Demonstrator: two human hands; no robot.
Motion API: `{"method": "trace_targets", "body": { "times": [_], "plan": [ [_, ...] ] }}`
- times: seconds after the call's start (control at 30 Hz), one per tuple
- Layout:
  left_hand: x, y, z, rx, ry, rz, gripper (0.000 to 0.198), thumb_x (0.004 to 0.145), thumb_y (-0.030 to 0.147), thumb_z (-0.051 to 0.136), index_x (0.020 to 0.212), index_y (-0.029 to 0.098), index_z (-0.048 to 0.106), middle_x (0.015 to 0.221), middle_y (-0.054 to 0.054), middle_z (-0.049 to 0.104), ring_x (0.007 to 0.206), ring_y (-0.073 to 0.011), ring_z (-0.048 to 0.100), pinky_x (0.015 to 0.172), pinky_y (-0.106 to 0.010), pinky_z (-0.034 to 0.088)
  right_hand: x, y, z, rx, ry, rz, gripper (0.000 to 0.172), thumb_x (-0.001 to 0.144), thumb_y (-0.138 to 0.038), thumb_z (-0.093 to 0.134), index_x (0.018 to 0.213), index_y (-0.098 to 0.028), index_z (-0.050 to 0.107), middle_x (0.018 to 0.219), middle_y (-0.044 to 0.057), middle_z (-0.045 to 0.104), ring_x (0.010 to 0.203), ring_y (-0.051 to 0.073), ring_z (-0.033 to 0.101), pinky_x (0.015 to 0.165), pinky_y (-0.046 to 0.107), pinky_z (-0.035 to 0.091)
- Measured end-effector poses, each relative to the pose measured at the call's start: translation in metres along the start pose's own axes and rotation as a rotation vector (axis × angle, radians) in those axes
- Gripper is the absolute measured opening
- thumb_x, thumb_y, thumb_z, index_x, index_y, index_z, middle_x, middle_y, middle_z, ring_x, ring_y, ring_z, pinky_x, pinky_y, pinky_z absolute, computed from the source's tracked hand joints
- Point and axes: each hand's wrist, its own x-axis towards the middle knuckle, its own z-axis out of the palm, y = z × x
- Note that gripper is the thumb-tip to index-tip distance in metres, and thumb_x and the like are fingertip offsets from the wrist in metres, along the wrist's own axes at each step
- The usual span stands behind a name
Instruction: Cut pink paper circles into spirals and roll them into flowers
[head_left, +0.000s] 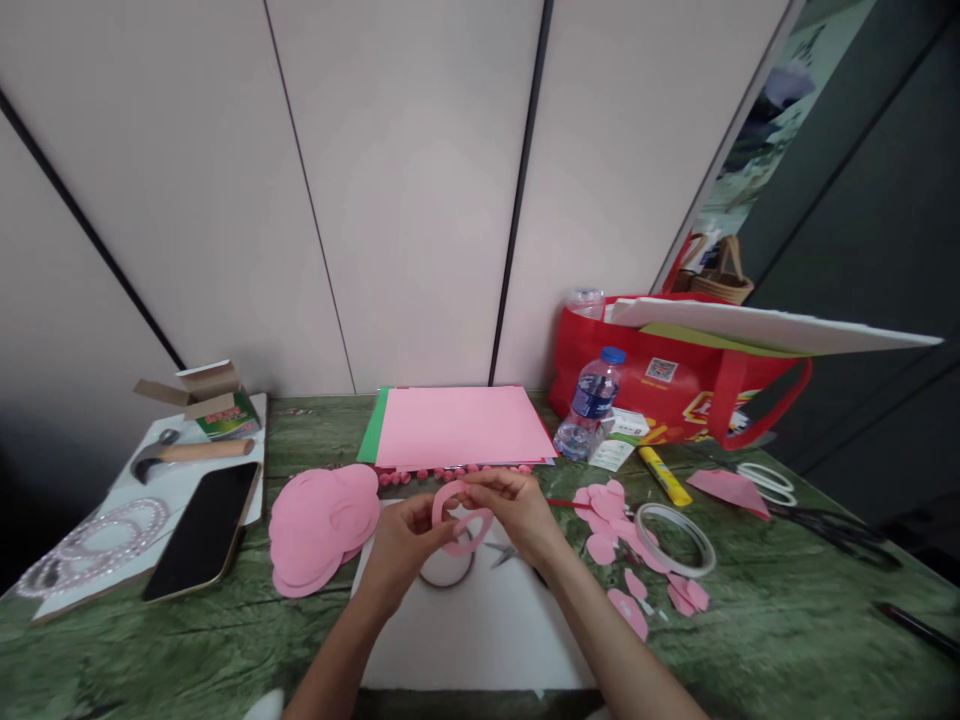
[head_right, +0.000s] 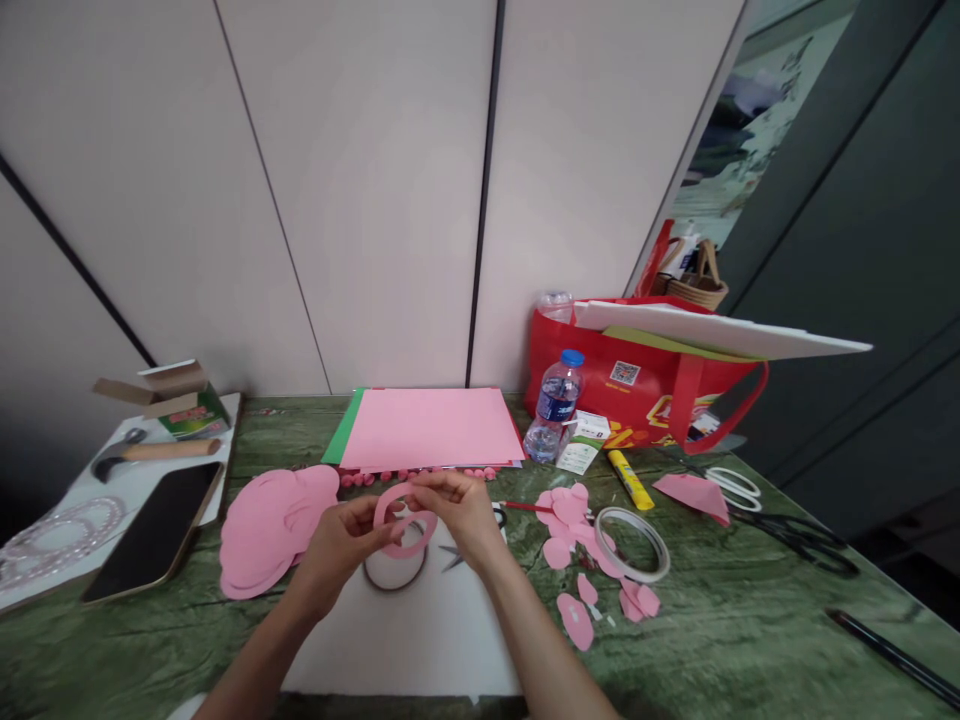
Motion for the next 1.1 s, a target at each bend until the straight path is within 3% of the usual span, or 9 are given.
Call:
{"method": "trace_targets", "body": {
  "times": [0.23, 0.4, 0.67, 0.87, 1.1],
  "plan": [
    [-0.0019, 0.0024, 0.0005, 0.095, 0.017, 0.063, 0.016, 0.067, 0.027, 0.062, 0.071, 0.012, 0.064, 0.058, -0.001, 0.06, 0.058, -0.0117, 0.051, 0.058, -0.021, 0.038, 0.0011, 0.002, -0.0007, 0.003, -0.004, 0.003, 0.022, 0.059, -0.031, 0.071, 0.075, -0.017, 0.067, 0.071, 0.004, 0.069, 0.065, 0.016, 0.062, 0.063, 0.028, 0.048],
    [-0.0033, 0.0061, 0.0019, 0.187, 0.01, 0.095, 0.023, 0.074, 0.029, 0.054, 0.06, 0.013, 0.061, 0.055, -0.001, 0.058, 0.056, -0.0111, 0.049, 0.057, -0.021, 0.036, 0.0007, 0.002, -0.0008, -0.008, 0.025, -0.012, 0.019, 0.058, -0.029, 0.072, 0.069, -0.016, 0.064, 0.064, 0.001, 0.066, 0.057, 0.012, 0.058, 0.055, 0.023, 0.045],
    [-0.0014, 0.0033, 0.0014, 0.167, 0.025, 0.07, 0.019, 0.07, 0.03, 0.058, 0.065, 0.013, 0.063, 0.056, -0.001, 0.06, 0.056, -0.0114, 0.049, 0.056, -0.021, 0.037, -0.0006, 0.0009, 0.0002, -0.033, 0.033, -0.022, 0.015, 0.058, -0.028, 0.072, 0.065, -0.017, 0.065, 0.062, 0.0, 0.065, 0.056, 0.012, 0.057, 0.056, 0.024, 0.045],
    [-0.0003, 0.0026, -0.001, 0.182, 0.079, 0.07, 0.023, 0.07, 0.033, 0.058, 0.078, 0.013, 0.065, 0.057, -0.001, 0.059, 0.057, -0.0121, 0.05, 0.055, -0.021, 0.036, 0.0004, 0.0029, -0.0009, 0.001, -0.019, -0.017, 0.017, 0.064, -0.03, 0.068, 0.077, -0.018, 0.066, 0.074, 0.003, 0.069, 0.069, 0.015, 0.062, 0.068, 0.028, 0.048],
    [0.0006, 0.0005, -0.0032, 0.193, 0.104, 0.096, 0.024, 0.072, 0.036, 0.055, 0.067, 0.013, 0.062, 0.057, -0.001, 0.059, 0.059, -0.013, 0.051, 0.06, -0.023, 0.037, 0.0009, 0.0042, -0.0003, 0.022, -0.054, -0.015, 0.019, 0.065, -0.029, 0.067, 0.08, -0.017, 0.066, 0.082, 0.005, 0.069, 0.075, 0.015, 0.061, 0.071, 0.028, 0.047]
  ]
}}
